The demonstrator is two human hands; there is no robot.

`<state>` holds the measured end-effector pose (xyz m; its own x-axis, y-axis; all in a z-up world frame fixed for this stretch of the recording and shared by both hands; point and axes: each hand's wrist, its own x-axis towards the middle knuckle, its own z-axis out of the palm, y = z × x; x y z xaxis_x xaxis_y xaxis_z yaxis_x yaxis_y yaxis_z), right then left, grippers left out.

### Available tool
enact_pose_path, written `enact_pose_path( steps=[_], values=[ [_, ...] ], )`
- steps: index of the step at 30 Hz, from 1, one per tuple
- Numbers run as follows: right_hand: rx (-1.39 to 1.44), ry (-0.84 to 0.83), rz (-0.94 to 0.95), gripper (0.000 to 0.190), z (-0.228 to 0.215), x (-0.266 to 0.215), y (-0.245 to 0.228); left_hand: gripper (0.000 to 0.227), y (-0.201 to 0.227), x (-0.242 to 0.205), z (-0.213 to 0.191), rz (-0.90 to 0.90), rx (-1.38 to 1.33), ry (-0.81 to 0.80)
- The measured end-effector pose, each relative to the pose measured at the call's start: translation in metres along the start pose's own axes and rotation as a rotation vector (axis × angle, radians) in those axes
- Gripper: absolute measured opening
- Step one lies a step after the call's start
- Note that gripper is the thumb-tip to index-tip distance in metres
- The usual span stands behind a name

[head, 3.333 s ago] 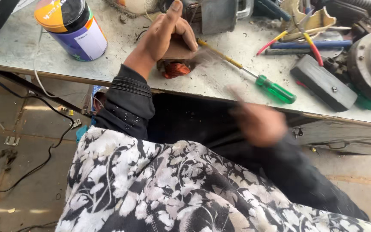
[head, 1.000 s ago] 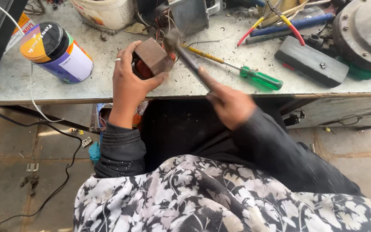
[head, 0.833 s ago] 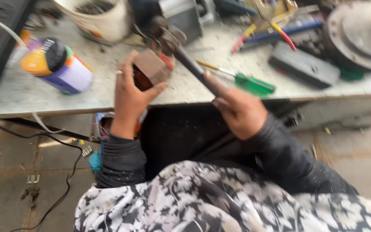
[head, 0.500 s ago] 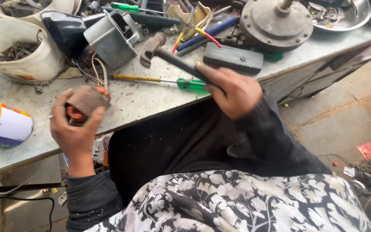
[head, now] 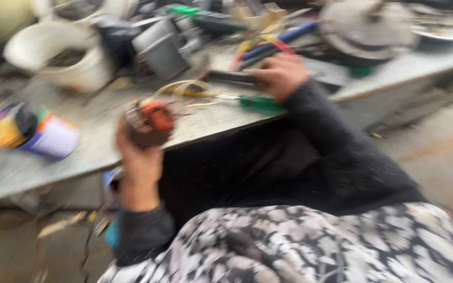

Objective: The person works on a cylindrical electrical component with copper windings, using a screwdriver to pry and adjust the internal coils. They also use a hammer to tap the component and manipulate the wires with their hands.

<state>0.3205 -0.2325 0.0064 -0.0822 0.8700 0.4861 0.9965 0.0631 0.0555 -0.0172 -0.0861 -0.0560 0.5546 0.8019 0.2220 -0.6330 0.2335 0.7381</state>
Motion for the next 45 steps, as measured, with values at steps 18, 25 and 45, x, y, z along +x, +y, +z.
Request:
enact_pose_path(
  steps=[18,25,45],
  values=[
    [0.793,0.119,0.12,0.025,-0.076,0.014,-0.167,0.085,-0.01,-0.03,0.034,-0.091,0.157,-0.304],
    [0.821,0.107,0.141,0.023,-0.069,0.005,-0.157,0.087,-0.015,-0.033,0.041,-0.253,0.146,-0.278],
    [1.006,0.189,0.012,0.084,-0.087,-0.021,-0.15,0.078,-0.04,-0.04,0.044,-0.186,-0.258,-0.324]
  ],
)
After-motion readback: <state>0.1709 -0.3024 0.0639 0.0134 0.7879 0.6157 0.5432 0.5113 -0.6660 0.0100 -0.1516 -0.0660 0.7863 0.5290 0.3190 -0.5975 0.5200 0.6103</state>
